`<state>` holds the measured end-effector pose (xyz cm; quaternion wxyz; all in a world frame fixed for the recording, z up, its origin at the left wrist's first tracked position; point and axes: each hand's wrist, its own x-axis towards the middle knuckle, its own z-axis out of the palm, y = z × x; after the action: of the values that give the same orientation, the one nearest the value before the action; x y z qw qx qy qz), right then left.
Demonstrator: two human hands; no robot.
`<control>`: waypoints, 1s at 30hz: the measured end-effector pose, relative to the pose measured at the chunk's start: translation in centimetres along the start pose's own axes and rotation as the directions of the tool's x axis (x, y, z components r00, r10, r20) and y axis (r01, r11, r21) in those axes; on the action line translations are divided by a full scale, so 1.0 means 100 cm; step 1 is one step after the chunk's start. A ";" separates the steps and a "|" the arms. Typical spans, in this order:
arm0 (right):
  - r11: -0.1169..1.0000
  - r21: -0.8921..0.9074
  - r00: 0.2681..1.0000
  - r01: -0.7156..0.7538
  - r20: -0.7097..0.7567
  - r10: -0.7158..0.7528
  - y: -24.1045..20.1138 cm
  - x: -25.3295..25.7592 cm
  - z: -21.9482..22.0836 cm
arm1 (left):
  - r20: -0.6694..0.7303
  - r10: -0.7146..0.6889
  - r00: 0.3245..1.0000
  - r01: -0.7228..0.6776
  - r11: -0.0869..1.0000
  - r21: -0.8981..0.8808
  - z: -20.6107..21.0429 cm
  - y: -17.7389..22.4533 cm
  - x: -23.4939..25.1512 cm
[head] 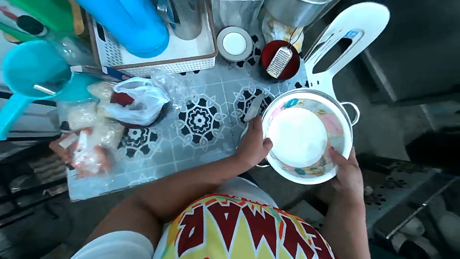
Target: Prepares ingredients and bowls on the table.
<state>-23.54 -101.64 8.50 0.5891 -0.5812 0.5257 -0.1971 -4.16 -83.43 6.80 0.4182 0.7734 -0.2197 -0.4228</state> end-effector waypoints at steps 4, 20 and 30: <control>1.000 -0.001 0.999 0.024 0.022 -0.024 -0.022 -0.017 0.020 | -0.083 0.042 0.996 -0.046 0.998 -0.045 -0.024 0.001 -0.019; 0.997 0.002 0.818 -0.081 0.572 0.065 0.025 -0.037 0.186 | -0.570 -0.146 0.809 0.012 0.973 -0.231 -0.122 -0.121 -0.127; 0.859 -0.305 0.831 0.412 0.513 -0.217 0.032 -0.020 0.210 | -0.643 -0.157 0.750 0.005 0.973 -0.231 -0.121 -0.162 -0.130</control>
<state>-7.64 -89.16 1.61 0.5224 -0.7995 0.2942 -0.0373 -1.38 -59.84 2.97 0.5306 0.8314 0.0221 -0.1634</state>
